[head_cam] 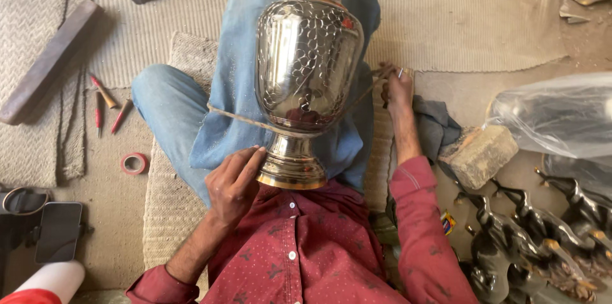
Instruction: The person sits on the floor and first sharpens a metal punch on a whetstone. They then hold the punch against the patterned surface of a silver vase resting on their lap and strike the punch with a wooden mallet, working the decorative pattern across the vase body.
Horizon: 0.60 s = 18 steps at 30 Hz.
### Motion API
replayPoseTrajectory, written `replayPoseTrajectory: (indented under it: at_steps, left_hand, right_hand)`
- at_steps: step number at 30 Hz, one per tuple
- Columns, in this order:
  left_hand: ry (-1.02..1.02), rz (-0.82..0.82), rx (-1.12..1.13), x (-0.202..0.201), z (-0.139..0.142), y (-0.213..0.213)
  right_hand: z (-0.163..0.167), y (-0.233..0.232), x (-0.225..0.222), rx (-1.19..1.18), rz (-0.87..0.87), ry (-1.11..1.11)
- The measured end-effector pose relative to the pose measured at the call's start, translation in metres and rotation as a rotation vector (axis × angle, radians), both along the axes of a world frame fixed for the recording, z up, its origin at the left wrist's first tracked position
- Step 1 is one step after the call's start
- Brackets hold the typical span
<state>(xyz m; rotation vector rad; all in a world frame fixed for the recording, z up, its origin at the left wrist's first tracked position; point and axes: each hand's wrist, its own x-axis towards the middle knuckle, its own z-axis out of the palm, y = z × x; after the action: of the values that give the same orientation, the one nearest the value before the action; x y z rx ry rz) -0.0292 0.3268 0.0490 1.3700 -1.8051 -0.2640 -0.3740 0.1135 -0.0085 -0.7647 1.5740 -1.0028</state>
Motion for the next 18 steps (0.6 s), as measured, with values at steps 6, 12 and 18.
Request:
replayPoseTrajectory:
  at_steps: [6,12,18]
  left_hand:
    - [0.005,-0.018,0.021,0.002,0.000,0.000]
    - [-0.035,-0.053,0.031,0.006,0.001,0.003]
    - [-0.056,-0.052,0.049,0.009,0.000,0.005]
  right_hand:
    - [0.020,-0.018,0.008,-0.056,0.001,-0.112]
    - [-0.007,0.006,0.015,-0.174,0.133,0.051]
    - [-0.036,0.080,-0.010,-0.178,0.016,0.282]
